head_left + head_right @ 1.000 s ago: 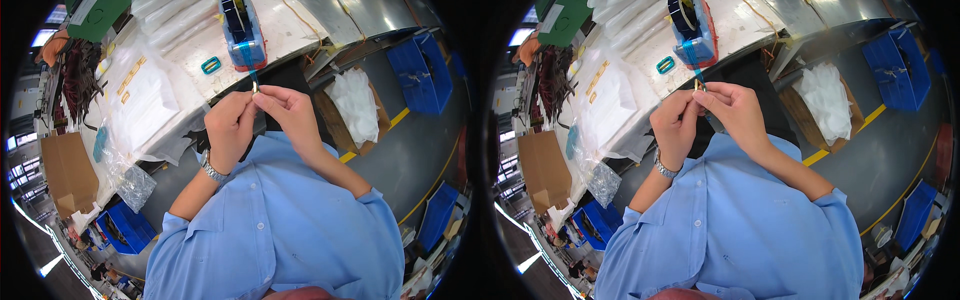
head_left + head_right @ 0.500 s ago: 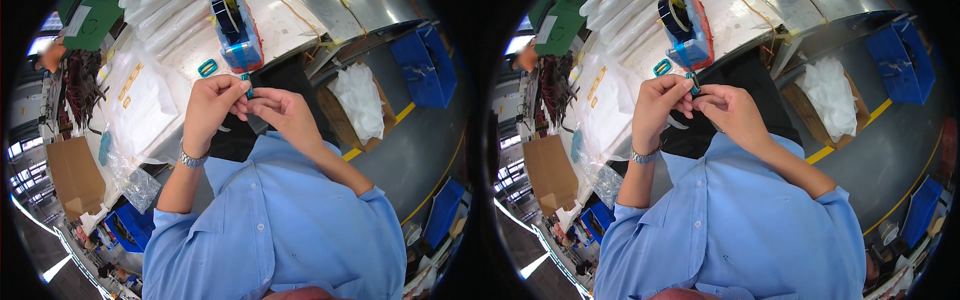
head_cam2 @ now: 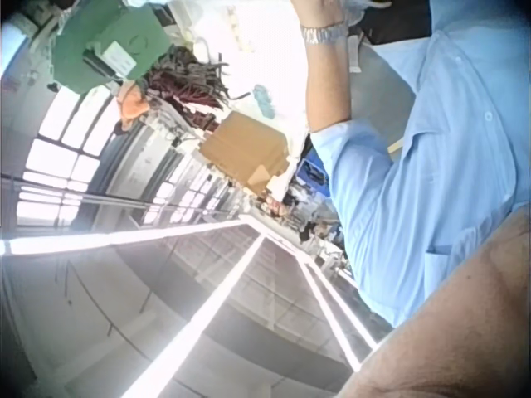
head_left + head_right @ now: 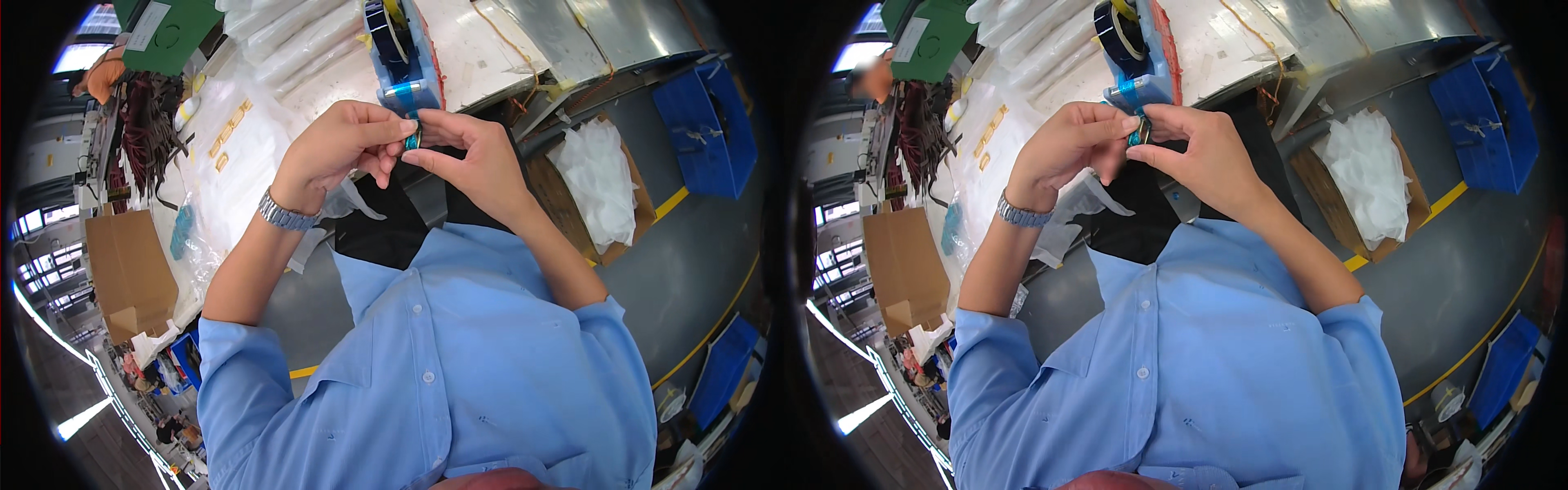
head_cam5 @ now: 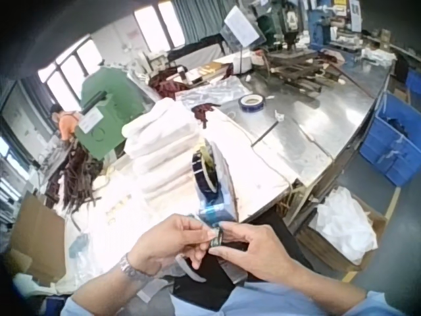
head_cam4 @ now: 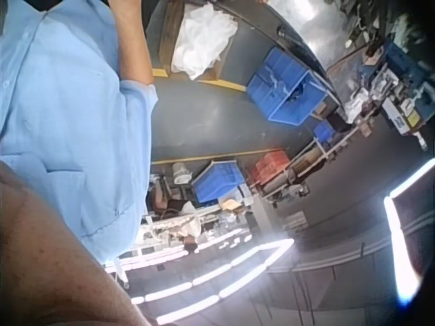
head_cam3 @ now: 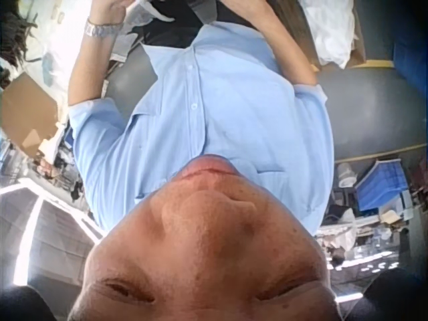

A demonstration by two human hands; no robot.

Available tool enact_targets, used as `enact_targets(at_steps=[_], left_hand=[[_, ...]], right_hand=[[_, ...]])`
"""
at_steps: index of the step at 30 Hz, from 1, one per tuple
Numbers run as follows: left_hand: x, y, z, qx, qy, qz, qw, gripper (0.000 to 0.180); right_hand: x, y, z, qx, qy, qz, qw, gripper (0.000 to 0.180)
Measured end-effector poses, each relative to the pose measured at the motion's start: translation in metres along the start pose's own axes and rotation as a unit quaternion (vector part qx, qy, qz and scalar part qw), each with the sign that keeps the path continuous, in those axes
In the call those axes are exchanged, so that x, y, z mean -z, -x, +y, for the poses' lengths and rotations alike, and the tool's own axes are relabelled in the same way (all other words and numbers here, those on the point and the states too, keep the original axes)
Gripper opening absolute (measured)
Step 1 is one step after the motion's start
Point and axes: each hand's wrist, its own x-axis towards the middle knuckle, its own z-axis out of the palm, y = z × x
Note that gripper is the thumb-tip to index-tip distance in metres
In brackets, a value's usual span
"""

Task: Wrapping protective blue film around gold-colored metal buckles and placing them into a plastic bag.

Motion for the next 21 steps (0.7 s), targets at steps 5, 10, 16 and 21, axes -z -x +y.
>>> enact_targets(at_steps=[5, 10, 16, 21], left_hand=[[-0.012, 0.005, -0.002, -0.063, -0.028, 0.084, 0.994, 0.031], [-0.036, 0.022, -0.027, -0.200, -0.110, 0.215, 0.950, 0.017], [-0.067, 0.022, -0.076, -0.386, -0.214, 0.317, 0.839, 0.022], [-0.078, 0.008, -0.086, -0.453, -0.216, 0.364, 0.784, 0.021]], right_hand=[[-0.002, -0.005, -0.004, -0.001, -0.032, 0.028, 0.999, 0.046], [0.003, -0.005, -0.023, -0.066, 0.008, 0.003, 0.998, 0.046], [-0.002, -0.003, -0.026, -0.086, -0.048, 0.002, 0.995, 0.044], [-0.002, -0.004, -0.025, -0.114, -0.098, -0.009, 0.989, 0.040]])
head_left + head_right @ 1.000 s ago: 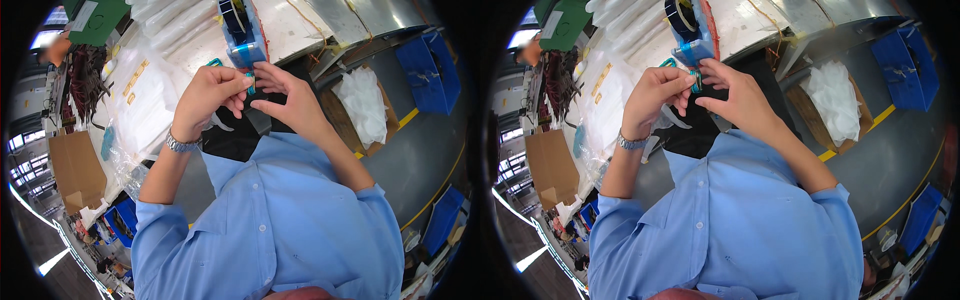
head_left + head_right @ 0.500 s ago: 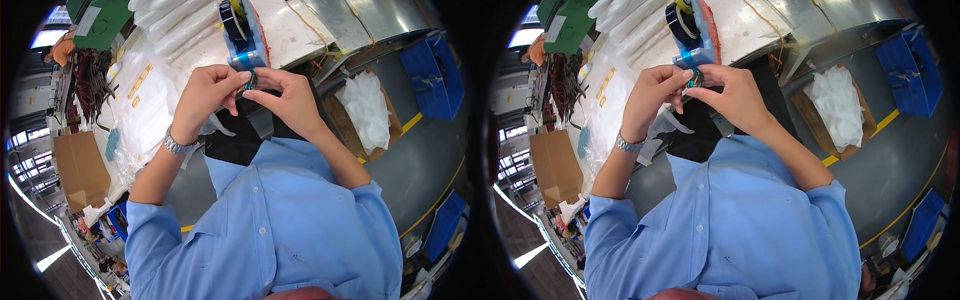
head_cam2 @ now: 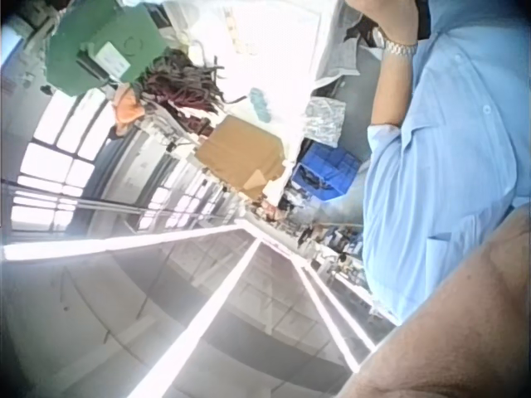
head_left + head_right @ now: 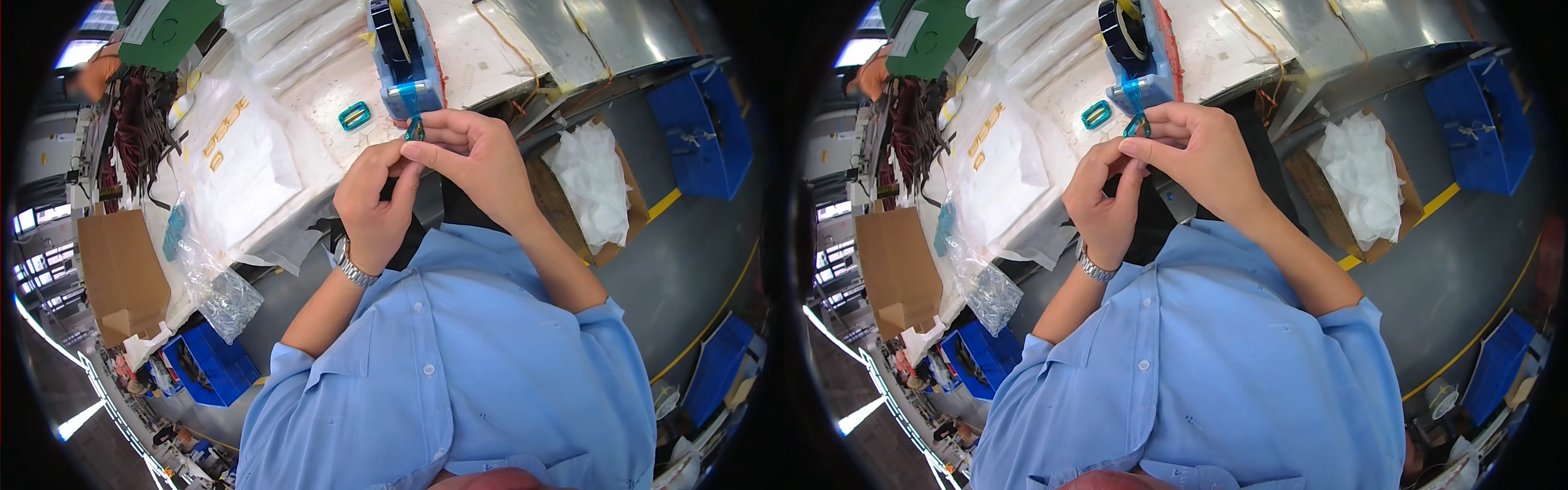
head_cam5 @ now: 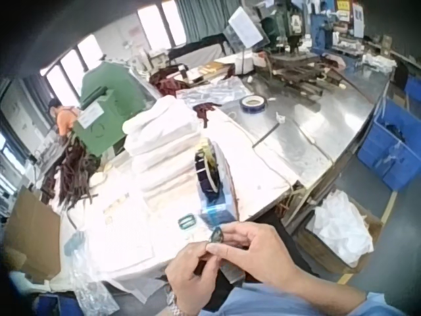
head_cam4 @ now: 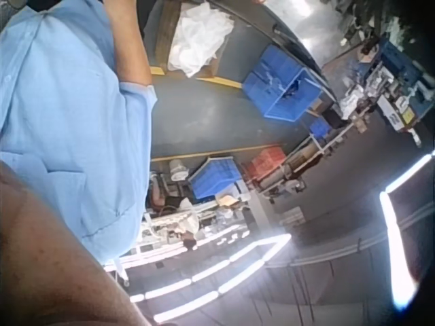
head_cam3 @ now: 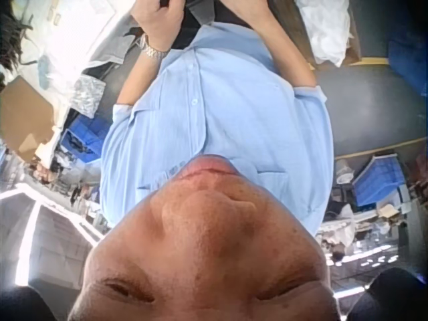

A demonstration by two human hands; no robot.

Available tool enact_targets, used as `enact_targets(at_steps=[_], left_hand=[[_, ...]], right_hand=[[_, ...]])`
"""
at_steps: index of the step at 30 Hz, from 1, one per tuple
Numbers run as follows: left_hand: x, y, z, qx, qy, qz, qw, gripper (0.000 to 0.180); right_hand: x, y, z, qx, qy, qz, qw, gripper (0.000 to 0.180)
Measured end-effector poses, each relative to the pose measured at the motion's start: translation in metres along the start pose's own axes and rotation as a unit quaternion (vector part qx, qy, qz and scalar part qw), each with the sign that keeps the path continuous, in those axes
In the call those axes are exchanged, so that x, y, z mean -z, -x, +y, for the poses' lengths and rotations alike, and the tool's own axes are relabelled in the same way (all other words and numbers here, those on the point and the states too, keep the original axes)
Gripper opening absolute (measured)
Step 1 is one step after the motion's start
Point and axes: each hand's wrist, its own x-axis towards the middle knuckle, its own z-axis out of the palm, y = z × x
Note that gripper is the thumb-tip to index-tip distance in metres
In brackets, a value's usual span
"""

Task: Wrapping protective blue film around gold-colored metal buckles and placing them into a plastic bag.

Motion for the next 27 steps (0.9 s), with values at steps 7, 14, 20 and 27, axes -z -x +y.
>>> enact_targets(at_steps=[7, 14, 20, 27], left_hand=[[-0.013, -0.006, -0.017, -0.073, -0.042, 0.041, 0.996, 0.007], [-0.011, -0.011, -0.008, -0.037, -0.001, 0.043, 0.998, 0.010], [-0.009, -0.020, 0.000, -0.031, -0.021, 0.034, 0.999, 0.012], [-0.014, 0.021, -0.010, 0.109, 0.070, -0.050, 0.990, 0.014]], right_hand=[[-0.001, -0.009, 0.015, 0.009, -0.052, 0.050, 0.997, 0.047], [-0.007, -0.005, 0.002, 0.010, -0.068, 0.062, 0.996, 0.049], [-0.011, -0.005, 0.010, 0.020, -0.026, 0.095, 0.995, 0.042], [-0.002, 0.020, 0.051, -0.030, -0.049, 0.098, 0.994, 0.032]])
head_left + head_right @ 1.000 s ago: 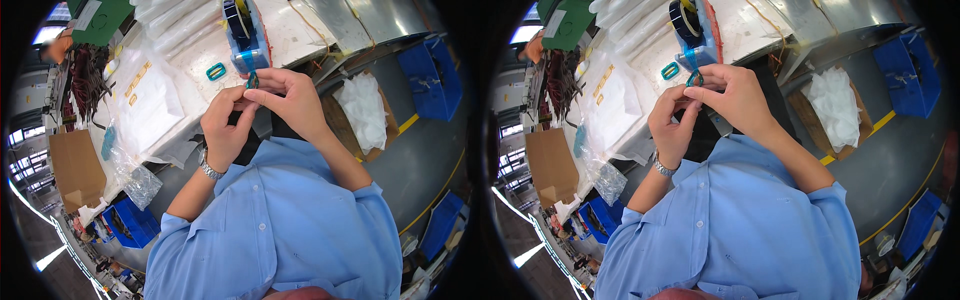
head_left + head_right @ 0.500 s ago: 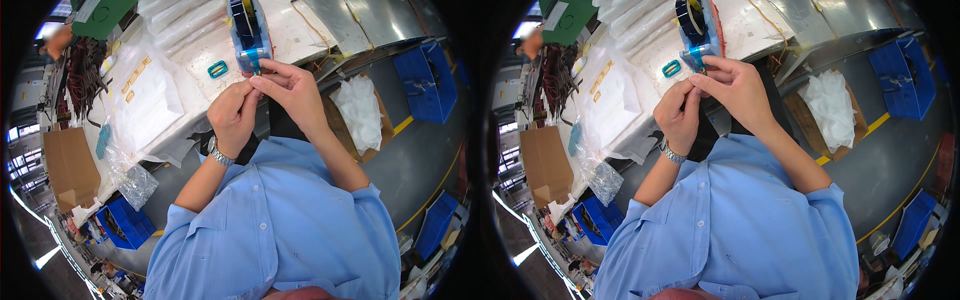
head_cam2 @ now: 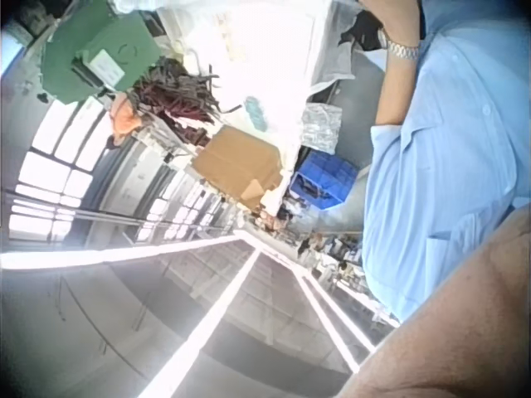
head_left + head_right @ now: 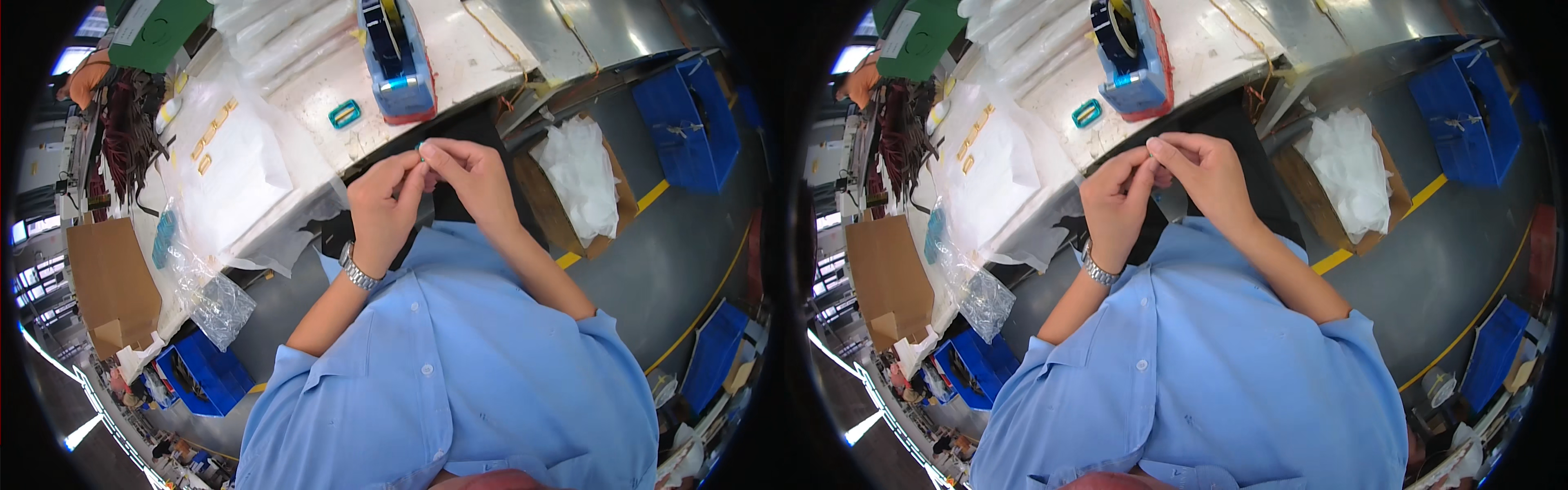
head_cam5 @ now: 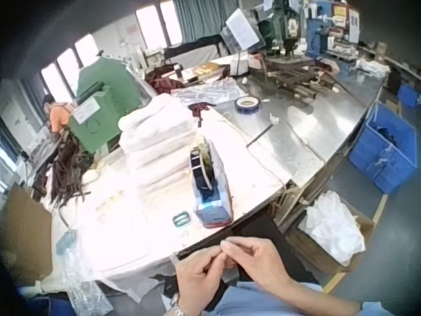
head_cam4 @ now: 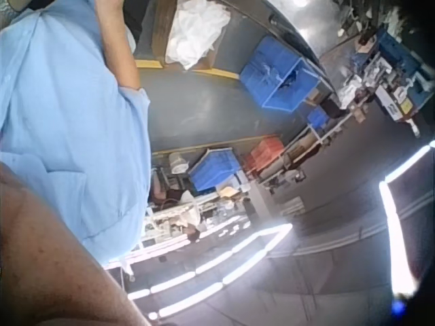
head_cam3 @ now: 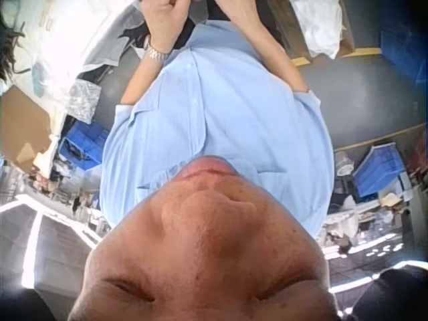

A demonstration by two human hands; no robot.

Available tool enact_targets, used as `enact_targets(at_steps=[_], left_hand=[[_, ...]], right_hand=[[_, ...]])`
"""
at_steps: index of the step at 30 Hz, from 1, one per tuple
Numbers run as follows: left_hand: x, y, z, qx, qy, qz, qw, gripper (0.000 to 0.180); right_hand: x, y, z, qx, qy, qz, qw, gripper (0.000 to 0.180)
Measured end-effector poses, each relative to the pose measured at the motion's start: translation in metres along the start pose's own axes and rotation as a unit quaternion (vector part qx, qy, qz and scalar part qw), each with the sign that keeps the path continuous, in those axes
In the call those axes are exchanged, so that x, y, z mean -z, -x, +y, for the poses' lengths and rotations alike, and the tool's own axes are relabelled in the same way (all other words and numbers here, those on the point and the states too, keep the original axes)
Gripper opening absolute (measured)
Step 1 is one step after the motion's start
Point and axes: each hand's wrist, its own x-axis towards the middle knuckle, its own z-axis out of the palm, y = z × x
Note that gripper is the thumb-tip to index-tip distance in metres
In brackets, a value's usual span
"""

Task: Wrapping protective blue film around gold-colored metal buckles and placing them into a plastic bag.

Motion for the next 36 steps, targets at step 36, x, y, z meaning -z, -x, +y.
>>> enact_targets(at_steps=[36], left_hand=[[0.094, -0.077, -0.031, -0.098, -0.303, 0.033, 0.947, 0.032]], right_hand=[[-0.002, -0.026, -0.076, 0.209, 0.184, 0.065, 0.958, 0.023]])
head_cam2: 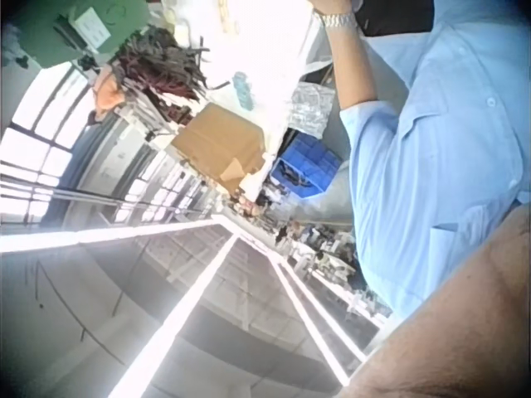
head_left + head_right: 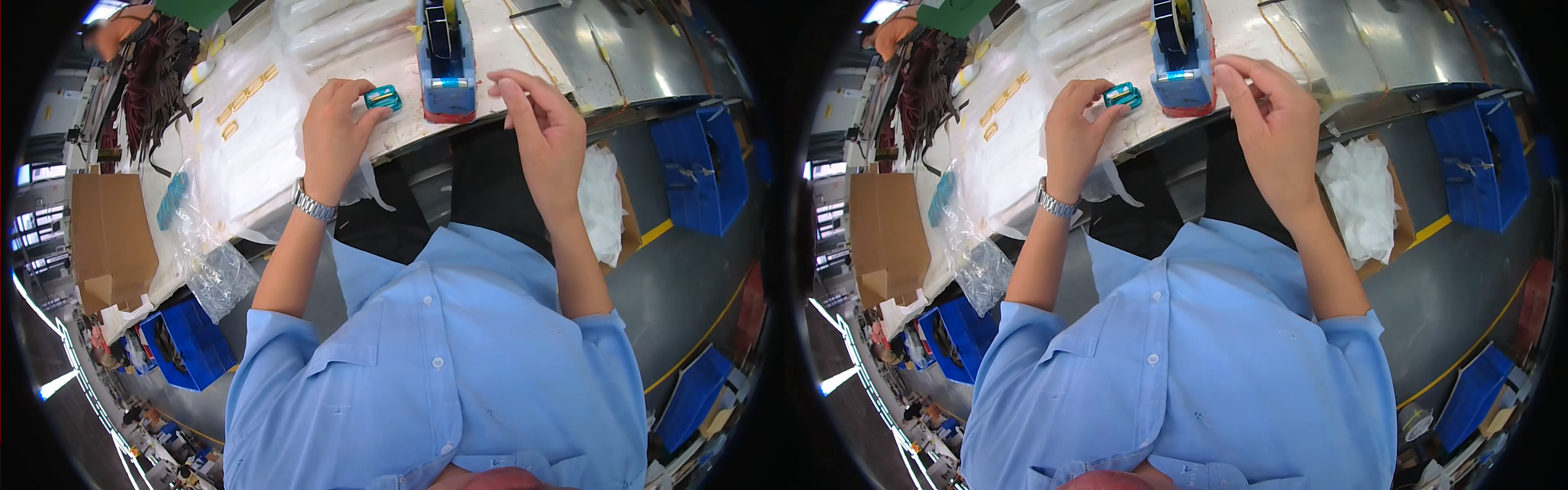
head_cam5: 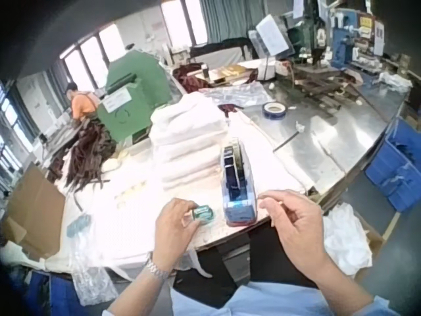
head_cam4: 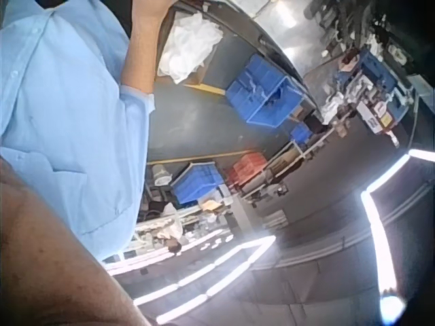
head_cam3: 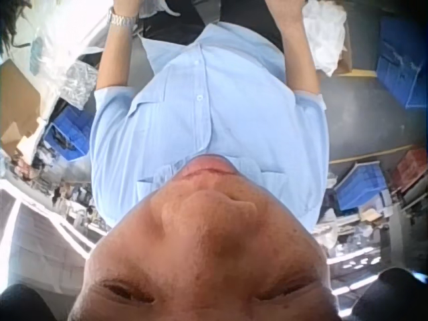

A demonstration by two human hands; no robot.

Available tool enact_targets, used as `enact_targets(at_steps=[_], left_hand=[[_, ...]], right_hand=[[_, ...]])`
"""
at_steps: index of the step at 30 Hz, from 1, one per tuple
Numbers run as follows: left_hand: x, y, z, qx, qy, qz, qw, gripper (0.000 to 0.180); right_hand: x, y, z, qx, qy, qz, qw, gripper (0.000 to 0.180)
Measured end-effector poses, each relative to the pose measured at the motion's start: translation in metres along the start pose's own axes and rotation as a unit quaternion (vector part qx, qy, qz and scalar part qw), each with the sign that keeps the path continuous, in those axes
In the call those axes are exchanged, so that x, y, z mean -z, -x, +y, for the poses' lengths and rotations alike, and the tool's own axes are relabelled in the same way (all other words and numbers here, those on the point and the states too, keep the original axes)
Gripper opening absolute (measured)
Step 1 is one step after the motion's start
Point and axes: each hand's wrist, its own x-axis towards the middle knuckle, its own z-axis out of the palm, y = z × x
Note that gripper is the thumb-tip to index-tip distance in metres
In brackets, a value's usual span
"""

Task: Wrapping protective blue film around gold-colored metal buckles and placing them into a plastic bag.

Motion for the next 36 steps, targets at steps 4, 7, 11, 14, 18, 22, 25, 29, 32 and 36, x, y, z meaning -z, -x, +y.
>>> enact_targets(at_steps=[4, 7, 11, 14, 18, 22, 25, 29, 32, 36], left_hand=[[-0.006, -0.004, -0.001, 0.006, -0.044, -0.028, 0.999, 0.035], [0.002, -0.006, 0.015, -0.043, -0.040, 0.034, 0.998, 0.036], [0.013, -0.046, 0.049, -0.231, -0.039, 0.106, 0.966, 0.038], [-0.010, -0.080, 0.049, -0.297, -0.048, 0.107, 0.948, 0.036], [-0.027, -0.091, 0.050, -0.296, -0.011, 0.086, 0.951, 0.034], [-0.012, -0.093, 0.049, -0.272, -0.022, 0.023, 0.962, 0.041], [-0.005, -0.100, 0.057, -0.268, -0.020, -0.016, 0.963, 0.048], [-0.002, -0.092, 0.066, -0.234, -0.026, 0.009, 0.972, 0.049], [0.005, -0.079, 0.071, -0.207, -0.009, 0.010, 0.978, 0.051], [0.001, -0.057, 0.059, -0.231, 0.050, 0.116, 0.965, 0.033]], right_hand=[[0.001, -0.039, 0.013, 0.007, 0.107, -0.064, 0.992, 0.036], [-0.011, -0.050, 0.025, -0.100, 0.095, -0.141, 0.980, 0.038], [-0.020, -0.053, 0.033, -0.073, 0.048, -0.121, 0.989, 0.035], [-0.024, -0.054, 0.038, -0.083, -0.013, -0.116, 0.990, 0.029], [-0.025, -0.054, 0.030, -0.067, -0.045, -0.095, 0.992, 0.024], [-0.021, -0.015, -0.003, -0.098, -0.128, -0.098, 0.982, 0.019], [-0.012, 0.024, -0.005, -0.152, -0.137, -0.083, 0.975, 0.018], [-0.017, 0.064, 0.016, -0.232, -0.168, -0.110, 0.952, 0.015], [-0.025, 0.079, 0.054, -0.267, -0.208, -0.121, 0.933, 0.015], [-0.030, 0.085, 0.060, -0.227, -0.154, -0.101, 0.956, 0.013]])
